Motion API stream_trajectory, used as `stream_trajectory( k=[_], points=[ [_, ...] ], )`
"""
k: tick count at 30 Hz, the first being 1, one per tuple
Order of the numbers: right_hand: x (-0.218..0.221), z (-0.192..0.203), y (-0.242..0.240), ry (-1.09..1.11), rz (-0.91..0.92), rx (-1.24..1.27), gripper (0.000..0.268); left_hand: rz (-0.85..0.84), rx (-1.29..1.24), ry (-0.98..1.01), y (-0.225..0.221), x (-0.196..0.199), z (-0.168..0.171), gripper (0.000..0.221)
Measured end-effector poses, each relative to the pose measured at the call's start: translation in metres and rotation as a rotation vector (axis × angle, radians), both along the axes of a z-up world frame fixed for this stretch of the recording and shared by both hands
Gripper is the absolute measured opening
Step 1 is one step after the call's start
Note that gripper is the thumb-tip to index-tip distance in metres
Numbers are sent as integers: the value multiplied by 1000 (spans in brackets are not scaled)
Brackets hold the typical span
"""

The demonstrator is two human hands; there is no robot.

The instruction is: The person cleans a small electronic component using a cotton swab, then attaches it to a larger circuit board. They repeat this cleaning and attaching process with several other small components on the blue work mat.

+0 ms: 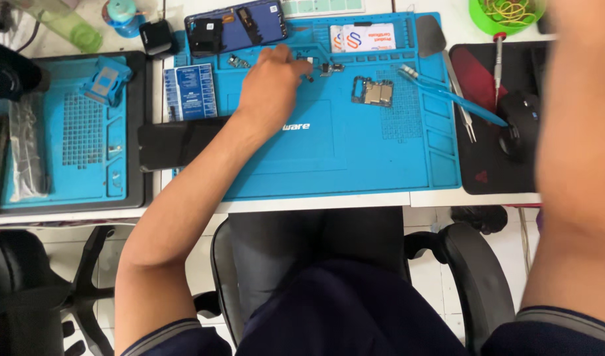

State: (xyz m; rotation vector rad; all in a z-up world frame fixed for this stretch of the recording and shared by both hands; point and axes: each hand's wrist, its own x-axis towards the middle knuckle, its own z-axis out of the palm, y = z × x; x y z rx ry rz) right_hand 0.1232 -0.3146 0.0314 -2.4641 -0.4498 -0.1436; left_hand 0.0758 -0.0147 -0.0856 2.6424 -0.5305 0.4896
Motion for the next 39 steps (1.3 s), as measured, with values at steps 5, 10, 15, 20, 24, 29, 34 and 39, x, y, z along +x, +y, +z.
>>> stream_trajectory(
  k=[5, 10, 15, 20, 24, 29, 34, 39],
  points=[
    [0, -42, 14, 95, 139, 271, 14, 40, 104, 47, -13, 18, -6, 21],
    [-9, -75, 22, 51, 382, 399, 18, 51, 125, -14, -18, 21, -9, 14],
    [-20, -80, 27, 46, 371, 387, 16, 30, 181, 46, -15, 20, -9, 10],
    [-31, -83, 38, -39, 436, 328, 16, 5, 372, -63, -16, 19, -12, 25],
    [-38, -91, 45, -109, 431, 254, 20, -5, 399, -21, -19, 13, -14, 32],
    [-38, -99, 51, -87, 448, 246, 22, 0, 338, 30, -22, 10, -14, 28],
    [-36, -103, 52, -86, 437, 254, 23, 9, 399, 1, -25, 11, -16, 33],
    [-34, -106, 53, -95, 439, 219, 26, -41, 309, 45, -29, 5, -11, 38]
  ],
)
